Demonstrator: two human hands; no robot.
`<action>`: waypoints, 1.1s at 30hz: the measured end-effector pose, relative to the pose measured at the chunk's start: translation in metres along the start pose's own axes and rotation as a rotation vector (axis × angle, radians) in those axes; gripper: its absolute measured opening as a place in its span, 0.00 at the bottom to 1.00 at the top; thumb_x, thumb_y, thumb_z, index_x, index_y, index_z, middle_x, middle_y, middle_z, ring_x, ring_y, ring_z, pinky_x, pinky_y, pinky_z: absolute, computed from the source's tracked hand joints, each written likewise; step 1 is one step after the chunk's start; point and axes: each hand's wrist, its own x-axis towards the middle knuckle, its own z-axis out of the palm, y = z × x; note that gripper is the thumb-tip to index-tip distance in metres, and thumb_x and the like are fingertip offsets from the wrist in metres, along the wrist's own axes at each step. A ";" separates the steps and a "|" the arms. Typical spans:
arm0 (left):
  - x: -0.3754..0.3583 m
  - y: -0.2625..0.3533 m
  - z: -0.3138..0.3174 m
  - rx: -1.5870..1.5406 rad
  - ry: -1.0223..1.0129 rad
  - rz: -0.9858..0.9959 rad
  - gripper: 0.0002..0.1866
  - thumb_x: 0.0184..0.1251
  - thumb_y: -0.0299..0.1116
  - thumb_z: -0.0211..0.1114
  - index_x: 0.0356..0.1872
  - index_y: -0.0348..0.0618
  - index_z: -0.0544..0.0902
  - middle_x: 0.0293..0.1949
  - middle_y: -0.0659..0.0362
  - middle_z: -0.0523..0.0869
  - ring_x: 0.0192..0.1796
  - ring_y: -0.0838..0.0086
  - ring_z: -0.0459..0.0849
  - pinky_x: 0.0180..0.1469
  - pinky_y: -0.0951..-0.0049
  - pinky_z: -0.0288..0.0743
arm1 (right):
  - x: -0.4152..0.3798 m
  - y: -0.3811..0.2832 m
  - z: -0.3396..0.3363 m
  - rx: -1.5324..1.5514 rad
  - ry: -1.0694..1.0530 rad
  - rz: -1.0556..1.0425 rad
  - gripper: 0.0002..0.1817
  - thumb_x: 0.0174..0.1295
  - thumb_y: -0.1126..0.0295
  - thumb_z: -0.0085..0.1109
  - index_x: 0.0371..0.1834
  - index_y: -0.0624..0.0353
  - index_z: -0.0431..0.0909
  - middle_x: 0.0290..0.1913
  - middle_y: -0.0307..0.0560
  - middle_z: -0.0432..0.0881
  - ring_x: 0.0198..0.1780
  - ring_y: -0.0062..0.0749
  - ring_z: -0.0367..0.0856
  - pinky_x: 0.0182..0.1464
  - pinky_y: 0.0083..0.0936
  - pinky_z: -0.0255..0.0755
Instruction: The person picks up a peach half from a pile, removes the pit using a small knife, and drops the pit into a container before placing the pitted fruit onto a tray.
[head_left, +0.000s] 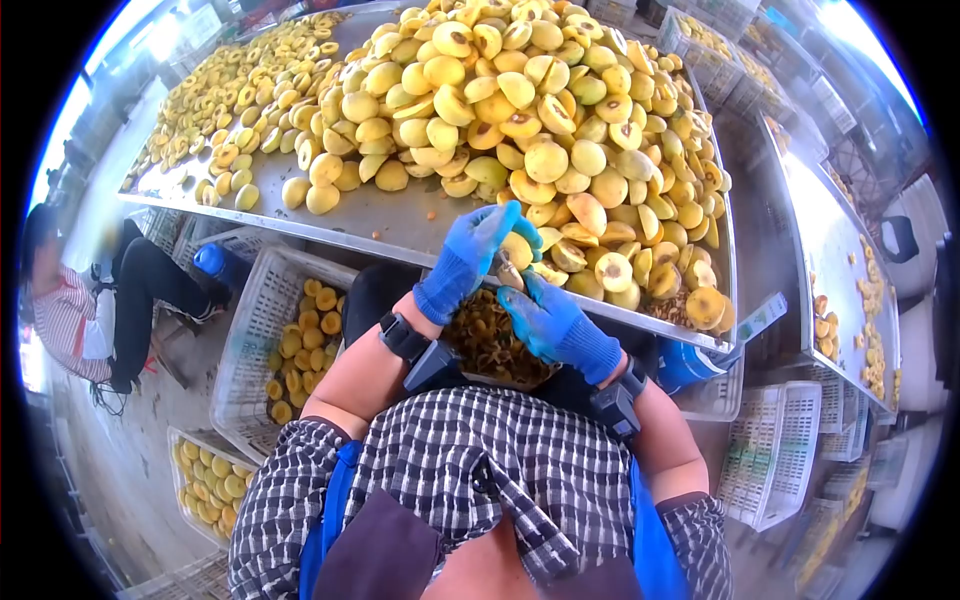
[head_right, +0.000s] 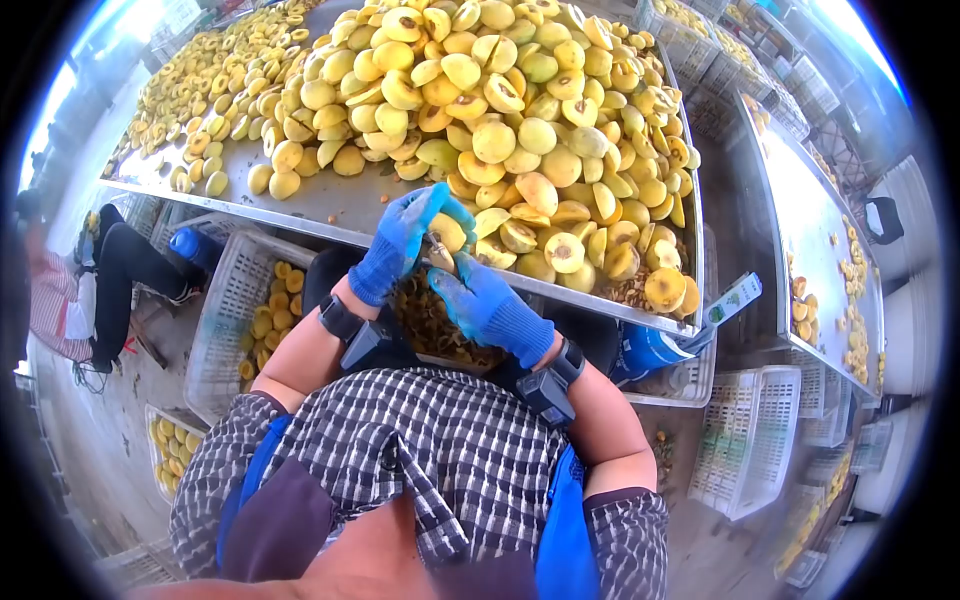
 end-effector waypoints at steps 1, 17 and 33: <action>-0.003 0.000 0.002 -0.051 -0.007 -0.011 0.25 0.84 0.49 0.52 0.41 0.34 0.83 0.36 0.52 0.89 0.38 0.68 0.89 0.45 0.71 0.84 | -0.001 0.001 -0.001 0.154 -0.043 0.026 0.16 0.77 0.61 0.57 0.58 0.59 0.73 0.28 0.35 0.77 0.28 0.19 0.77 0.28 0.19 0.69; -0.056 -0.026 -0.015 0.016 0.345 -0.001 0.23 0.82 0.50 0.54 0.42 0.37 0.83 0.38 0.52 0.88 0.39 0.67 0.89 0.47 0.67 0.86 | -0.014 0.029 0.036 -0.659 0.112 -0.314 0.20 0.74 0.57 0.58 0.52 0.65 0.73 0.33 0.65 0.84 0.34 0.61 0.85 0.35 0.50 0.77; -0.054 0.016 -0.142 1.332 0.585 0.262 0.18 0.70 0.47 0.65 0.51 0.46 0.88 0.46 0.47 0.89 0.51 0.53 0.86 0.58 0.56 0.76 | -0.046 0.067 -0.025 -0.935 -0.054 -0.155 0.29 0.70 0.55 0.59 0.69 0.56 0.68 0.44 0.67 0.85 0.48 0.61 0.85 0.51 0.49 0.78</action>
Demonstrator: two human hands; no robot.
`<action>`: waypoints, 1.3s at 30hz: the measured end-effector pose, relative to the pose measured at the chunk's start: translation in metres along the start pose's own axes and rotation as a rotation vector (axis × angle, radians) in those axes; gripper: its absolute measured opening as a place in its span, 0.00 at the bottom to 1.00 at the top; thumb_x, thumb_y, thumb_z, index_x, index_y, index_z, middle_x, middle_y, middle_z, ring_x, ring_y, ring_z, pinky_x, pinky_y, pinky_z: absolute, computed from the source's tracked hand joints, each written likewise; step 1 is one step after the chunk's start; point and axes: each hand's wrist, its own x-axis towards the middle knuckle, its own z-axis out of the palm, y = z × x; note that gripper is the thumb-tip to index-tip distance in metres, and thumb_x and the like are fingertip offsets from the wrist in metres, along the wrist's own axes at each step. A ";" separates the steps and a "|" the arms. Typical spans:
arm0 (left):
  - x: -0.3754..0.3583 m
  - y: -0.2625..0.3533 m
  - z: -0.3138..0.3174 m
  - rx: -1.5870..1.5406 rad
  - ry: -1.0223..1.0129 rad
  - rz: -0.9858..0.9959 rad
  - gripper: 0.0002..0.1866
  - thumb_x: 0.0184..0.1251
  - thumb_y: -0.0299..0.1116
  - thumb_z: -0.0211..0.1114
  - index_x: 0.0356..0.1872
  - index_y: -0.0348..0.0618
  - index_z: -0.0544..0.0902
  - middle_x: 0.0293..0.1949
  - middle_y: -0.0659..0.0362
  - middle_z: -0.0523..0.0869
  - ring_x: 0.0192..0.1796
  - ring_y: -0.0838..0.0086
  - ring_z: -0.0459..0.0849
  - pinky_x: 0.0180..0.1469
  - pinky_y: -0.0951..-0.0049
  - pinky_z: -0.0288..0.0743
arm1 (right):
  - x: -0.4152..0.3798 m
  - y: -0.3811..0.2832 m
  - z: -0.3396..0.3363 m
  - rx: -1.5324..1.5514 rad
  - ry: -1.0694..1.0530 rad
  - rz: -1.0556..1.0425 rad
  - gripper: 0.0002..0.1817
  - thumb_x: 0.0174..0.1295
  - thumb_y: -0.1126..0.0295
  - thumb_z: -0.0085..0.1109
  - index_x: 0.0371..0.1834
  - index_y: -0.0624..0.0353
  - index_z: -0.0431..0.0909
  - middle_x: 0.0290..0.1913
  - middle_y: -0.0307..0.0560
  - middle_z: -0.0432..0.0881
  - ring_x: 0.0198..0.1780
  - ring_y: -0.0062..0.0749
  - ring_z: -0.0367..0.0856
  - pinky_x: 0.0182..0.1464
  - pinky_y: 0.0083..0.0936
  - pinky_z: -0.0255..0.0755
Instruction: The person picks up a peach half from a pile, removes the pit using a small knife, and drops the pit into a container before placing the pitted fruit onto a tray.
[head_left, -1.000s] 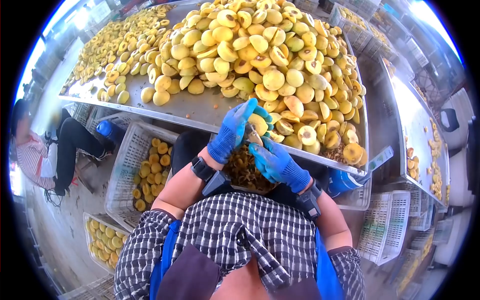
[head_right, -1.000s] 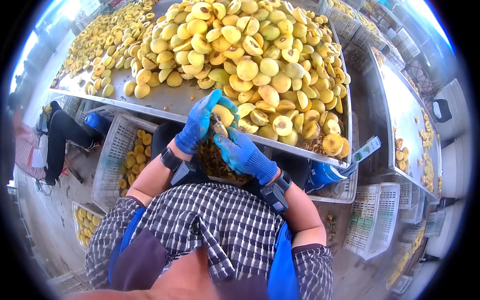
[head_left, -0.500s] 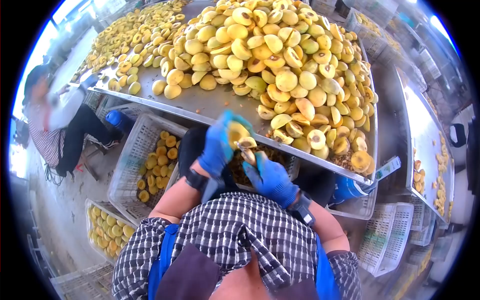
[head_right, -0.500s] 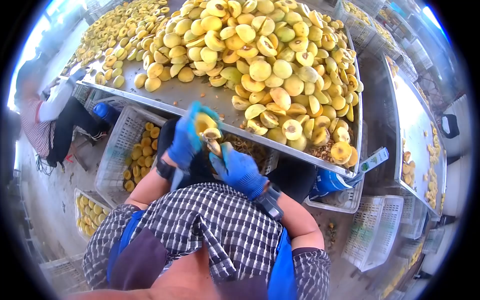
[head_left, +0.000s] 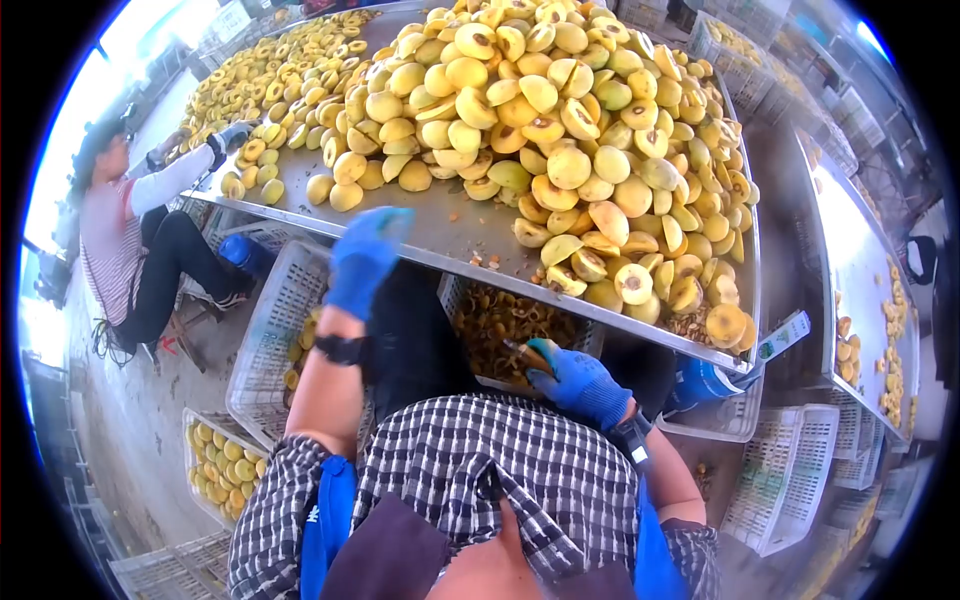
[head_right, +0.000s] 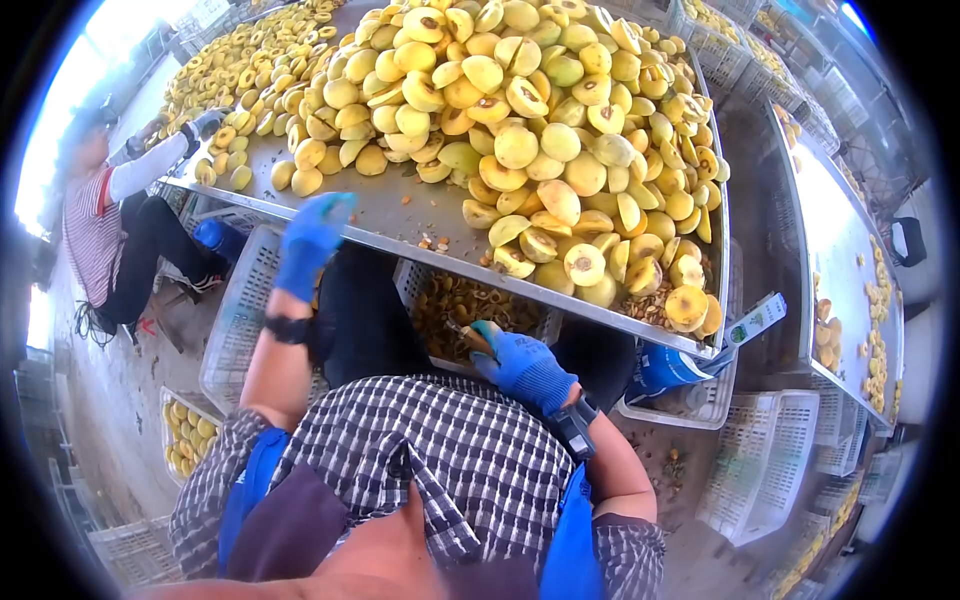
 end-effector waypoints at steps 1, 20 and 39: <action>0.006 0.014 0.025 0.017 -0.037 0.170 0.22 0.72 0.52 0.63 0.52 0.46 0.88 0.48 0.46 0.89 0.53 0.53 0.86 0.60 0.55 0.75 | 0.001 -0.005 -0.003 0.011 -0.001 0.034 0.27 0.69 0.56 0.59 0.68 0.55 0.69 0.45 0.66 0.85 0.50 0.60 0.85 0.52 0.48 0.77; 0.017 0.093 0.082 -1.961 -0.350 -0.687 0.21 0.67 0.35 0.66 0.59 0.39 0.79 0.48 0.54 0.88 0.51 0.62 0.88 0.56 0.64 0.85 | 0.021 -0.034 -0.044 0.388 0.221 0.018 0.20 0.71 0.60 0.59 0.58 0.62 0.74 0.39 0.65 0.84 0.43 0.61 0.85 0.45 0.44 0.77; -0.010 0.159 0.060 -1.446 0.027 -0.012 0.21 0.82 0.44 0.56 0.63 0.39 0.75 0.56 0.54 0.83 0.55 0.69 0.84 0.60 0.69 0.80 | 0.074 -0.093 -0.048 -0.343 0.587 -0.095 0.21 0.68 0.63 0.62 0.56 0.67 0.71 0.30 0.60 0.82 0.29 0.57 0.84 0.29 0.46 0.77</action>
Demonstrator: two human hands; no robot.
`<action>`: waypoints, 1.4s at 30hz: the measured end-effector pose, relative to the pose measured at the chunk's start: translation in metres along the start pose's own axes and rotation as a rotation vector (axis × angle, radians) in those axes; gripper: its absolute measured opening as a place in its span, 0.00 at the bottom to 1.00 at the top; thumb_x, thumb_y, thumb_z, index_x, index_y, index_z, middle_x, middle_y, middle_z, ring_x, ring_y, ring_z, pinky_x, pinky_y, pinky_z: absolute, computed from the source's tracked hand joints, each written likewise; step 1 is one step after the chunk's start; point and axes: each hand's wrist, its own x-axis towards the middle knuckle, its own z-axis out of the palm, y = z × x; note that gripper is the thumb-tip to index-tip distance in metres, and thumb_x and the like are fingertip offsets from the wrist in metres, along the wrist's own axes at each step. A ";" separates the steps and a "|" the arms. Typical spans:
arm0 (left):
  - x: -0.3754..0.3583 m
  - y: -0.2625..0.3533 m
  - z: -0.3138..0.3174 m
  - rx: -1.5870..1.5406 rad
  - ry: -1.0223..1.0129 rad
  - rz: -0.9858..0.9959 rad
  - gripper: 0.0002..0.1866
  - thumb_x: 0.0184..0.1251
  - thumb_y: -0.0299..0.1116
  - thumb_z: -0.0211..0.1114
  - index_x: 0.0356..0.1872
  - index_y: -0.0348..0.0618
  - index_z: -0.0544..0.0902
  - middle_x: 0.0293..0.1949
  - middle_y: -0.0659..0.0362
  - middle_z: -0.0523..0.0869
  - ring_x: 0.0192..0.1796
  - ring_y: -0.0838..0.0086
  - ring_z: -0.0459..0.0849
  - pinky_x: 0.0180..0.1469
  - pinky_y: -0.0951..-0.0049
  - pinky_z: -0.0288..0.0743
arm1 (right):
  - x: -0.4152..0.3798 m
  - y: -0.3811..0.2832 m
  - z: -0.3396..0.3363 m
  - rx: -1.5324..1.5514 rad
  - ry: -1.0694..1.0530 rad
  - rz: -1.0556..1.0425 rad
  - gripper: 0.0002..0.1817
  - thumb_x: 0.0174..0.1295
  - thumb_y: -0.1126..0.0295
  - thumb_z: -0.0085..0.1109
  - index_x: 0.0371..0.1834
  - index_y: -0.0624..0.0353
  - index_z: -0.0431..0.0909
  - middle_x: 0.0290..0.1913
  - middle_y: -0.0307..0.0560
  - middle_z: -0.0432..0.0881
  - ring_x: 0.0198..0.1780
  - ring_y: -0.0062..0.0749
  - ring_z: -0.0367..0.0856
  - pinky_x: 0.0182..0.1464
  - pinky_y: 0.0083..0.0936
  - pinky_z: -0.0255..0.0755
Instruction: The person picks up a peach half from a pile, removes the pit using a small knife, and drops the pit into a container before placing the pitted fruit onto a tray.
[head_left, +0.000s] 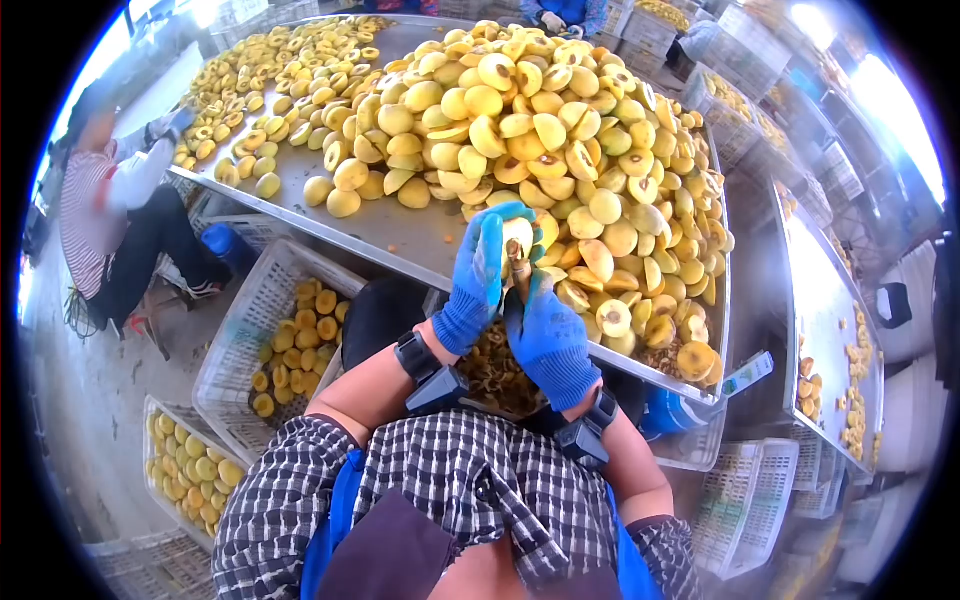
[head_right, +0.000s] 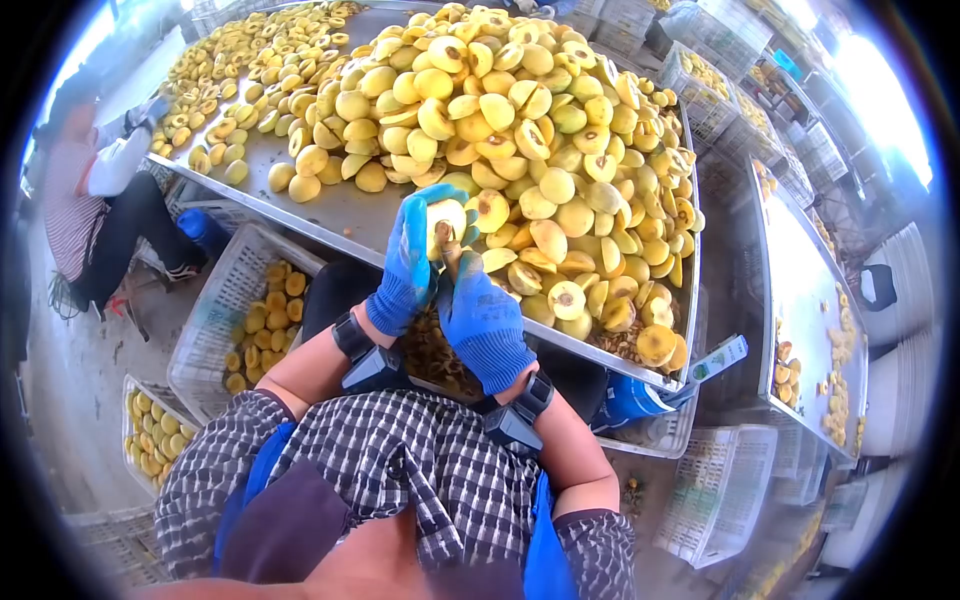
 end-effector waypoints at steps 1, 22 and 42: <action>-0.001 0.001 -0.003 -0.006 -0.027 -0.035 0.21 0.80 0.42 0.58 0.63 0.38 0.74 0.57 0.54 0.82 0.55 0.70 0.84 0.60 0.69 0.79 | 0.000 0.001 -0.001 -0.018 0.010 -0.037 0.20 0.69 0.63 0.61 0.55 0.67 0.71 0.28 0.60 0.82 0.29 0.57 0.84 0.28 0.46 0.77; -0.009 -0.004 -0.008 0.031 -0.080 -0.540 0.22 0.82 0.50 0.55 0.47 0.40 0.83 0.39 0.61 0.87 0.37 0.81 0.83 0.41 0.81 0.77 | -0.029 0.044 0.001 1.559 -0.669 0.771 0.12 0.78 0.58 0.53 0.52 0.53 0.73 0.22 0.32 0.65 0.14 0.16 0.59 0.13 0.17 0.53; -0.014 -0.020 -0.030 -0.676 0.350 -0.610 0.20 0.81 0.48 0.57 0.52 0.40 0.78 0.47 0.52 0.86 0.48 0.62 0.87 0.55 0.61 0.85 | -0.057 0.032 0.042 0.272 -0.296 0.082 0.18 0.71 0.59 0.59 0.53 0.61 0.70 0.33 0.65 0.84 0.37 0.65 0.85 0.38 0.53 0.77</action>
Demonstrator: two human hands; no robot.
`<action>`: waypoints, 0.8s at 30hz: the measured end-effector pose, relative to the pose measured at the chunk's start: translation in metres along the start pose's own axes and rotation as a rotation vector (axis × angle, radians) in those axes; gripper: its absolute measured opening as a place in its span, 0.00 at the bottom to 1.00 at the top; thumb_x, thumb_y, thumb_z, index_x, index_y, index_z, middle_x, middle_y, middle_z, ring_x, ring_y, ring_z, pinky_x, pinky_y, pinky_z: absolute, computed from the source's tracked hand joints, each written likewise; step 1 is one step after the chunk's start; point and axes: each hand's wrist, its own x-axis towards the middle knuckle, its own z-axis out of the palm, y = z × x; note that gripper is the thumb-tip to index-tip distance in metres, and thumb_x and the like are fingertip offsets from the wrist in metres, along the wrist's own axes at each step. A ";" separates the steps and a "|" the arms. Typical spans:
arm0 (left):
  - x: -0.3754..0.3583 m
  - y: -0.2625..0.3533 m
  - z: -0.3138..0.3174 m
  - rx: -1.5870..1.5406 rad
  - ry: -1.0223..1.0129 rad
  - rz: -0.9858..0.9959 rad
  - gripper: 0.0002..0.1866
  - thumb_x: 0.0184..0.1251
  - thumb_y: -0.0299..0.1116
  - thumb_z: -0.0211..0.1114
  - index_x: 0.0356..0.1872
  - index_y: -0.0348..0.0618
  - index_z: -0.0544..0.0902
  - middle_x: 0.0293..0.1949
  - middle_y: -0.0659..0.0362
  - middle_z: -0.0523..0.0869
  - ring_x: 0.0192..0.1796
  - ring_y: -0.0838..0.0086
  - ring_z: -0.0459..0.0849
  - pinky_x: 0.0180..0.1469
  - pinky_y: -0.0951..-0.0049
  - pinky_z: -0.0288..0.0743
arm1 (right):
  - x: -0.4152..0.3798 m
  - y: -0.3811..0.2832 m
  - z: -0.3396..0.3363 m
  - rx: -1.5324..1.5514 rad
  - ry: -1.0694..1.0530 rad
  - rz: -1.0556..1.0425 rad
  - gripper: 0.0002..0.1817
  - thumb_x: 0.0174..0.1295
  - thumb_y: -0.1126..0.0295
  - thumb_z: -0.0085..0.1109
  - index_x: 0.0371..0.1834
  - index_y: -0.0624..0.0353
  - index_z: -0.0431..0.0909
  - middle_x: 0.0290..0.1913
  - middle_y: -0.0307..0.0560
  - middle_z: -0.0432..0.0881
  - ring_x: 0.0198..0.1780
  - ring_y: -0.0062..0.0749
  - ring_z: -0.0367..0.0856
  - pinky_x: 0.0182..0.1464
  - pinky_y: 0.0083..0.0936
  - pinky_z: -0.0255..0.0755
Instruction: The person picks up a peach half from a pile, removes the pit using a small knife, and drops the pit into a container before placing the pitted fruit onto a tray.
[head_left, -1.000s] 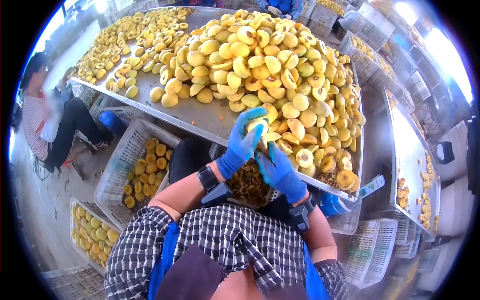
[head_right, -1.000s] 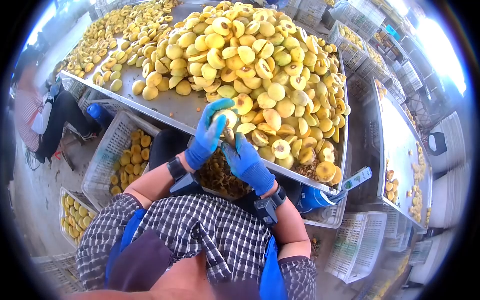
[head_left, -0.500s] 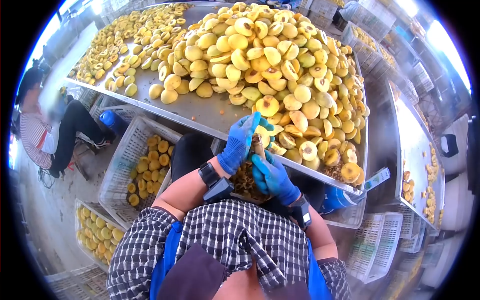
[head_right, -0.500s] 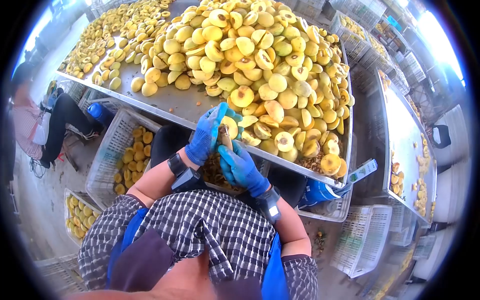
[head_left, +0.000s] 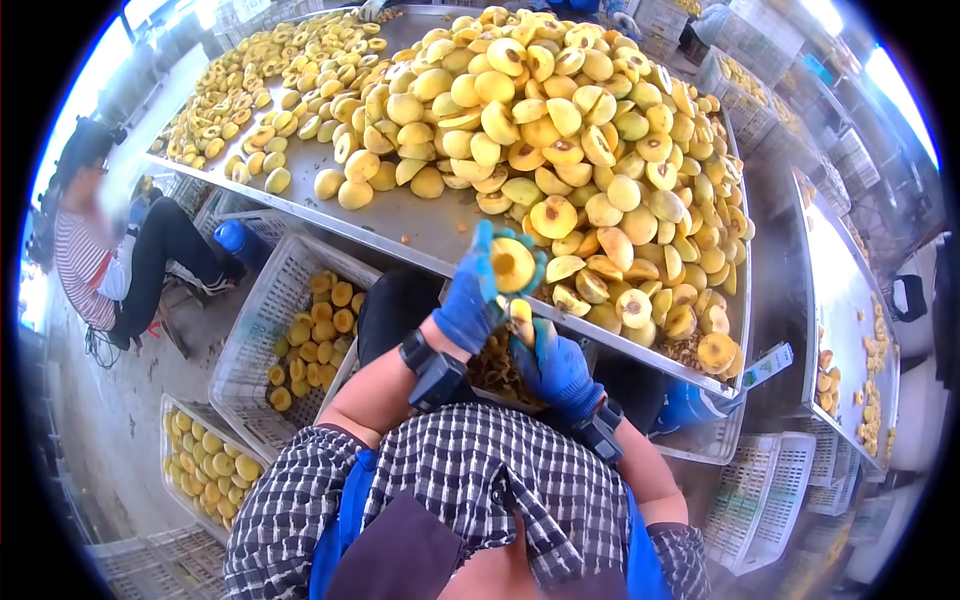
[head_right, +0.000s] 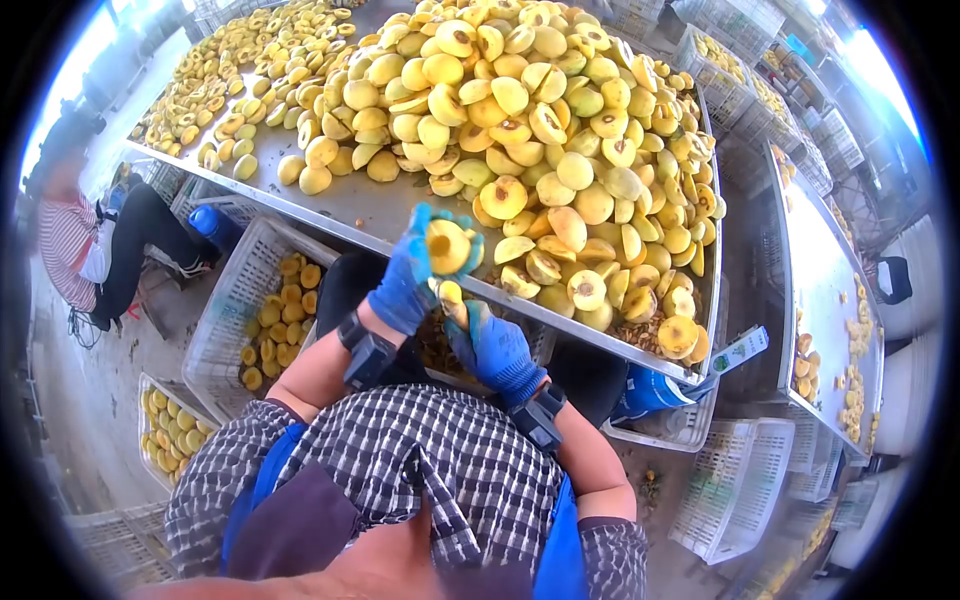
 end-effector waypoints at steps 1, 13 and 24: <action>-0.004 0.013 -0.002 0.112 -0.037 0.075 0.20 0.81 0.50 0.57 0.51 0.41 0.79 0.47 0.53 0.87 0.47 0.63 0.88 0.53 0.62 0.85 | -0.008 0.003 -0.002 0.039 -0.060 -0.003 0.17 0.71 0.59 0.60 0.53 0.59 0.71 0.33 0.64 0.84 0.37 0.63 0.85 0.39 0.52 0.77; -0.005 0.138 -0.066 2.000 -0.068 0.989 0.20 0.66 0.37 0.69 0.57 0.42 0.83 0.54 0.50 0.86 0.59 0.53 0.82 0.62 0.56 0.75 | -0.063 0.051 -0.017 -0.078 -0.364 0.026 0.30 0.69 0.61 0.59 0.74 0.50 0.65 0.48 0.61 0.86 0.47 0.58 0.86 0.49 0.47 0.80; 0.076 0.017 -0.026 2.145 -0.357 0.091 0.36 0.54 0.55 0.77 0.59 0.44 0.80 0.55 0.41 0.85 0.54 0.47 0.85 0.58 0.56 0.78 | -0.054 0.040 -0.040 0.163 -0.151 0.186 0.25 0.67 0.63 0.63 0.65 0.58 0.72 0.43 0.59 0.87 0.44 0.52 0.88 0.48 0.39 0.80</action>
